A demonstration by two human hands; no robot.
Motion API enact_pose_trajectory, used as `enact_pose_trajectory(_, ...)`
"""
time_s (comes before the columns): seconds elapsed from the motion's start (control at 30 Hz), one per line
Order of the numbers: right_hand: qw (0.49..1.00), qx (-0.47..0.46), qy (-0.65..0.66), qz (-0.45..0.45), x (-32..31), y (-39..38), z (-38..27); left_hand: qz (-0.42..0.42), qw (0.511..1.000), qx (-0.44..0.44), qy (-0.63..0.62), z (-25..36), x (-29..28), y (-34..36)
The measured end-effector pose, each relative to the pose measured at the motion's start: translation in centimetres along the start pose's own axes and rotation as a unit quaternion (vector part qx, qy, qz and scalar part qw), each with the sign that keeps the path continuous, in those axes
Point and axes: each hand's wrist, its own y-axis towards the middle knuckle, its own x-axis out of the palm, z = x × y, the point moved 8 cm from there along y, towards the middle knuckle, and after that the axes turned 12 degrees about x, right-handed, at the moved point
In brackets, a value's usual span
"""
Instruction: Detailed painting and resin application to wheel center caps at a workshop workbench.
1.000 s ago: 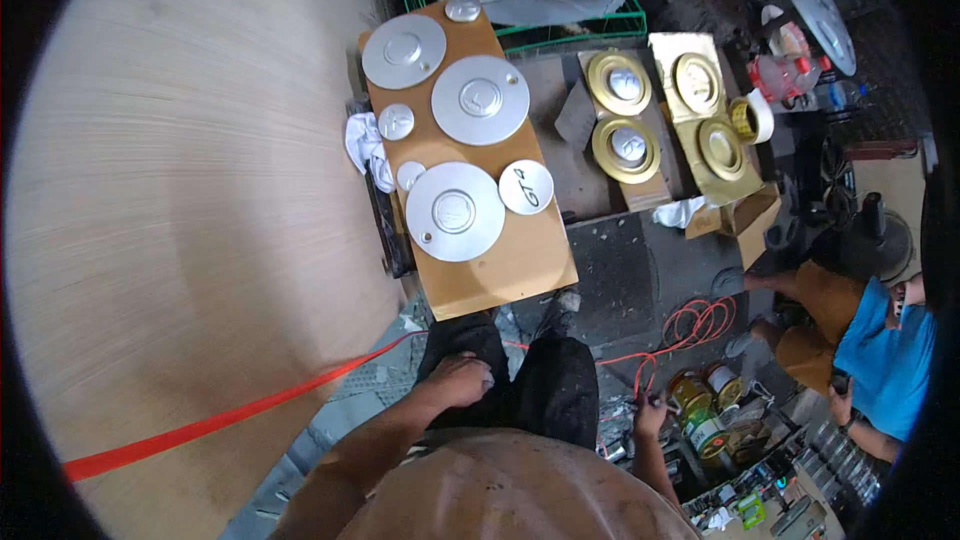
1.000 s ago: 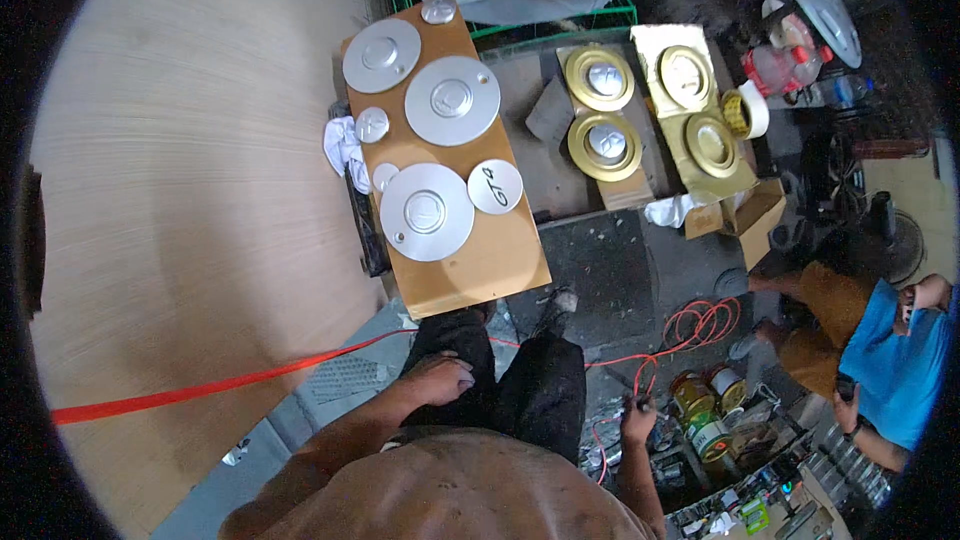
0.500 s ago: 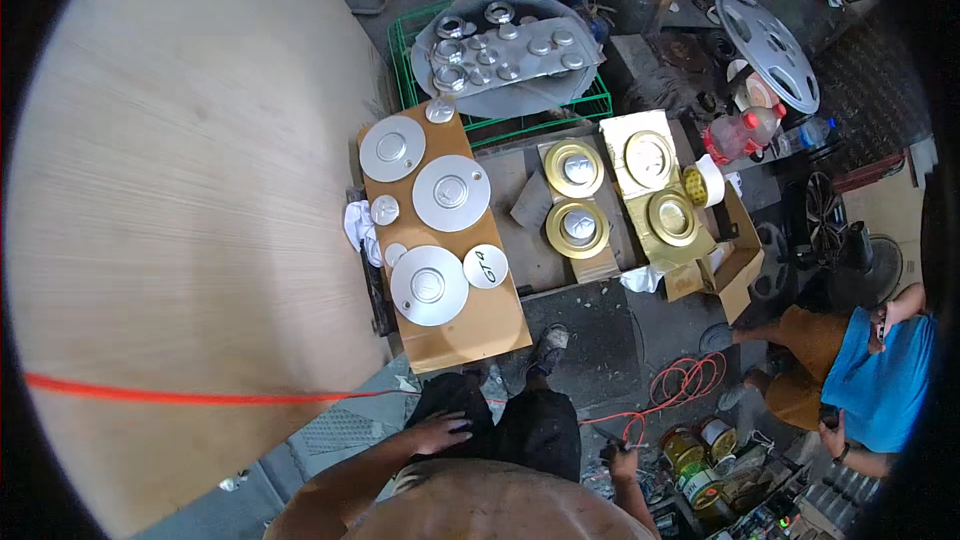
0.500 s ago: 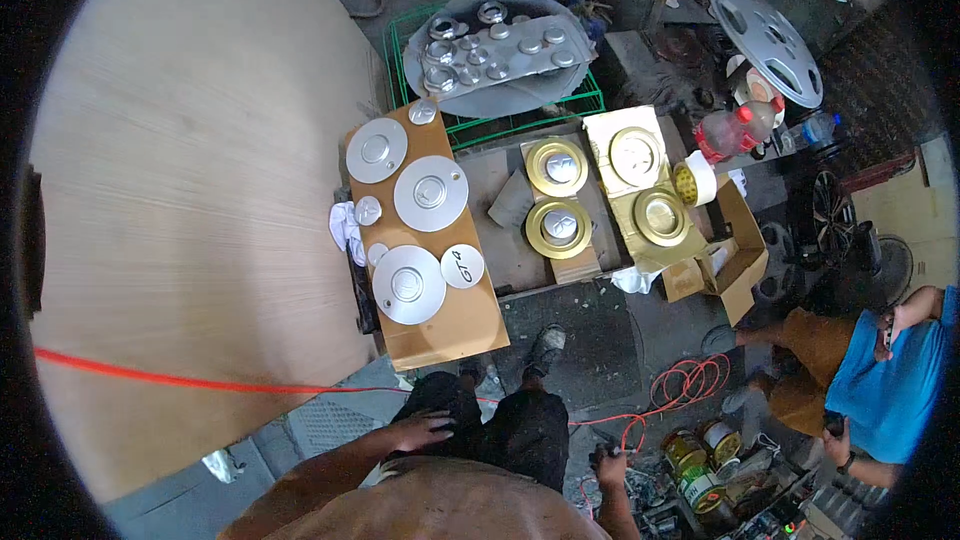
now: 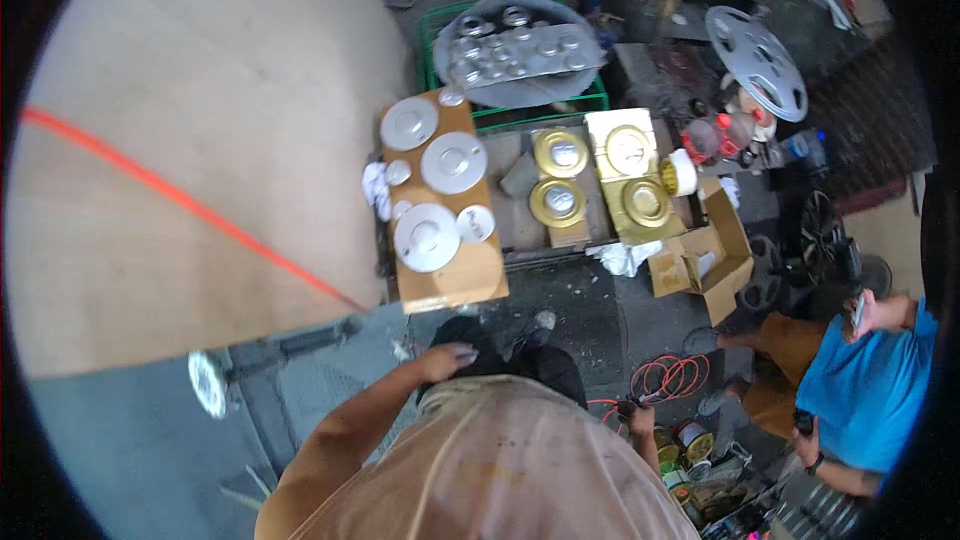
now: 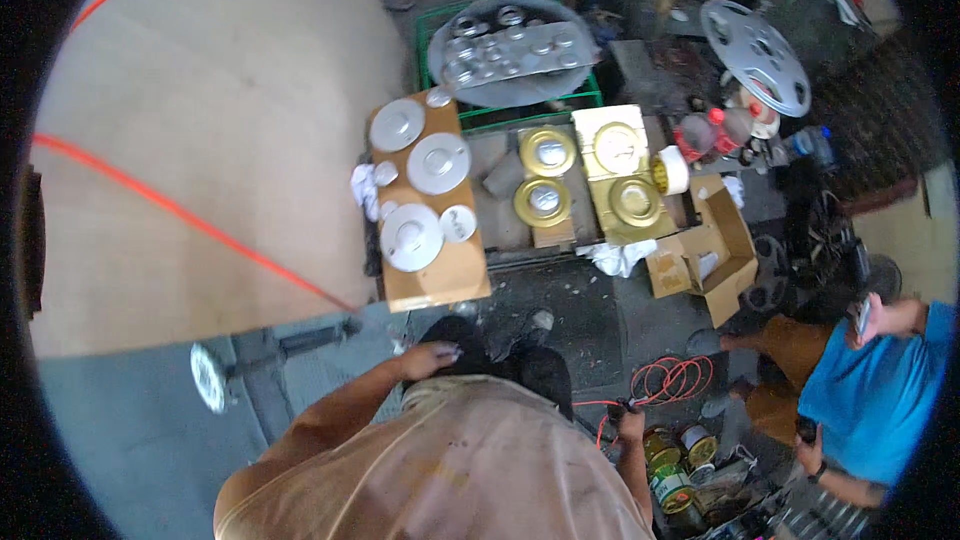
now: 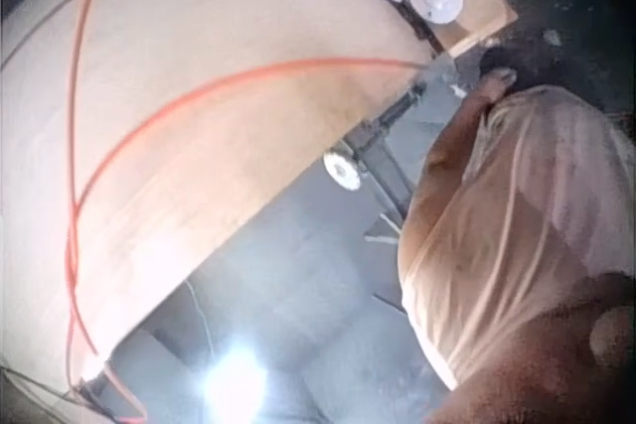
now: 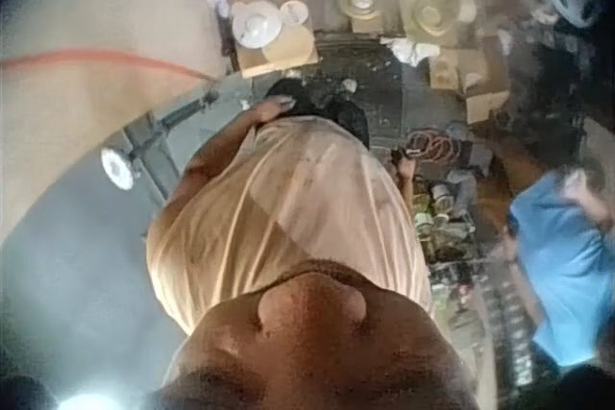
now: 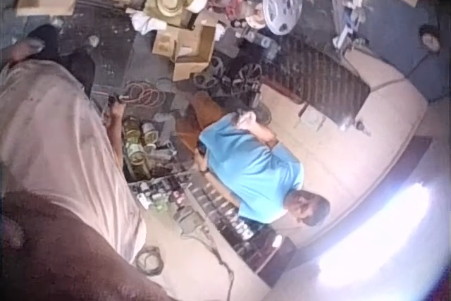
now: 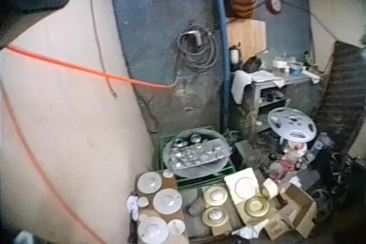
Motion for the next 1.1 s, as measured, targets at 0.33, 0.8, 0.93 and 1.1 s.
enact_pose_trajectory(0.33, 0.995, -0.073, -0.069, 0.019, -0.7, -1.2, -5.0, 0.141, 0.989, -0.014, 0.045, 6.8, -8.2, 0.0)
enact_pose_trajectory(0.8, 0.985, 0.017, 0.046, 0.166, -1.8, -3.0, 5.8, 0.288, 0.889, -0.067, -0.35, -0.2, -13.2, 9.8)
enact_pose_trajectory(0.93, 0.985, 0.026, 0.068, 0.158, 1.4, -3.5, 11.5, 0.265, 0.903, -0.062, -0.334, 0.9, -13.5, 9.4)
enact_pose_trajectory(1.1, 0.986, 0.062, 0.019, 0.156, 6.0, -5.8, 11.6, 0.151, 0.956, -0.036, -0.249, 2.2, -12.0, 4.8)
